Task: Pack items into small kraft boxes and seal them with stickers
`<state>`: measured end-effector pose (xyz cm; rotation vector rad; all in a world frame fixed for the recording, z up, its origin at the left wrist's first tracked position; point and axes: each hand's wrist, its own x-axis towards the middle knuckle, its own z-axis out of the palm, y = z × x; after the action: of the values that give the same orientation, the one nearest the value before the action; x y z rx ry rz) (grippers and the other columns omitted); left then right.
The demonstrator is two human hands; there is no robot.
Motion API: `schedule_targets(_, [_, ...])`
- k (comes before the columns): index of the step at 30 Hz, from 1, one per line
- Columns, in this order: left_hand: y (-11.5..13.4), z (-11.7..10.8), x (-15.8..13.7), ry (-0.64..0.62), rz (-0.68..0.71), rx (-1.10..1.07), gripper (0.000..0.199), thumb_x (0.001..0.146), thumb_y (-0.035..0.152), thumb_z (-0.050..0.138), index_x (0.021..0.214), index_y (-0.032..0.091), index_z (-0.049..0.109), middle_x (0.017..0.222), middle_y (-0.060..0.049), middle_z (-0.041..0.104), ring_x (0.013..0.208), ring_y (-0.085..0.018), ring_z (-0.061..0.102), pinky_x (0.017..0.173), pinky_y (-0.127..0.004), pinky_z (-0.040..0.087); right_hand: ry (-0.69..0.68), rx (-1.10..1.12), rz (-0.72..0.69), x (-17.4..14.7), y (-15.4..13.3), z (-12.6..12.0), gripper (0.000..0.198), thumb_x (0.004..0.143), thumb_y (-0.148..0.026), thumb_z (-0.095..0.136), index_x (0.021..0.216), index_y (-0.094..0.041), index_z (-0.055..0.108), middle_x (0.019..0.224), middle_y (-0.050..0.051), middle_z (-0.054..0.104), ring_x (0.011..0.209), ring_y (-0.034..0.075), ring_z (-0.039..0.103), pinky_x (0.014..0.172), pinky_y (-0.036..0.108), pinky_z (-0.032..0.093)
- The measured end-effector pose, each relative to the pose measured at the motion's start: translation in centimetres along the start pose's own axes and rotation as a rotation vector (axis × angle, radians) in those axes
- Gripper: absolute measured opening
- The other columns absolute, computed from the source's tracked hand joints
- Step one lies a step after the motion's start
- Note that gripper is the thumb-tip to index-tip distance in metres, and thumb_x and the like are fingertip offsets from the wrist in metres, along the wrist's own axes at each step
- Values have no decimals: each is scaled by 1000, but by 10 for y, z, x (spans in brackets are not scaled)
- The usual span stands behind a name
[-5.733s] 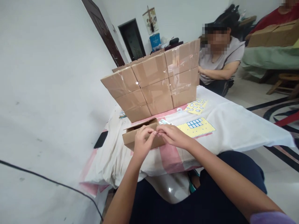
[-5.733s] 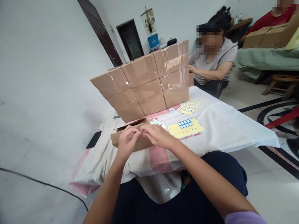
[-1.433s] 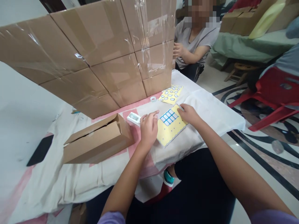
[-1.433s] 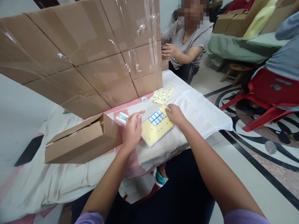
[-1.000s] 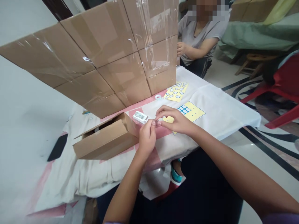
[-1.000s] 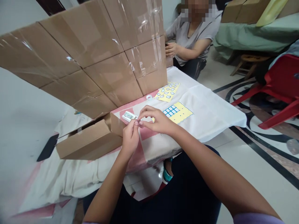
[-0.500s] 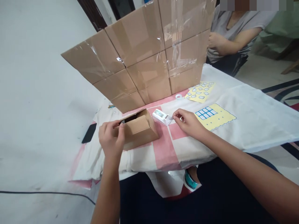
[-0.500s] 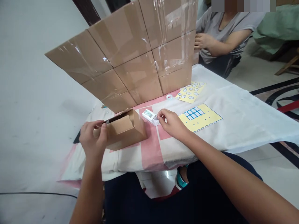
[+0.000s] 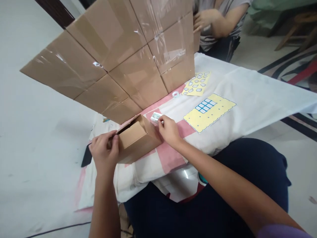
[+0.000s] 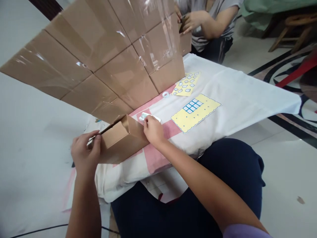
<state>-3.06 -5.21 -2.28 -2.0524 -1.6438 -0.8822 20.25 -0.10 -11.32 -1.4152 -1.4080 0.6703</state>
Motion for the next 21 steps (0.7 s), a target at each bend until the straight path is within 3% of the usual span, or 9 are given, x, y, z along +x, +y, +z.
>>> schedule_targets(9, [6,6,-6,58,-351,-322,31,87,35,67,115,23,68,98,-3,71,97,-19,64,81,-32,46,-81,8,-77,-2,0,2,16,96,-15,50,97,-20,65,100,5,73,90,21,65,74,30,43])
schedule_targets(16, [1,9,-8,108,-348,-328,29,85,39,68,109,22,69,94,-2,68,91,-17,62,79,-30,45,-107,110,-152,-11,1,9,15,96,-17,51,95,-22,65,101,5,74,93,22,66,77,31,45])
schedule_targets(21, [2,9,-12,90,-341,-300,29,87,39,65,111,21,68,96,-3,69,89,-16,63,77,-29,46,-127,271,-132,-11,2,15,19,87,-10,54,91,-21,69,102,6,73,94,21,67,82,33,51])
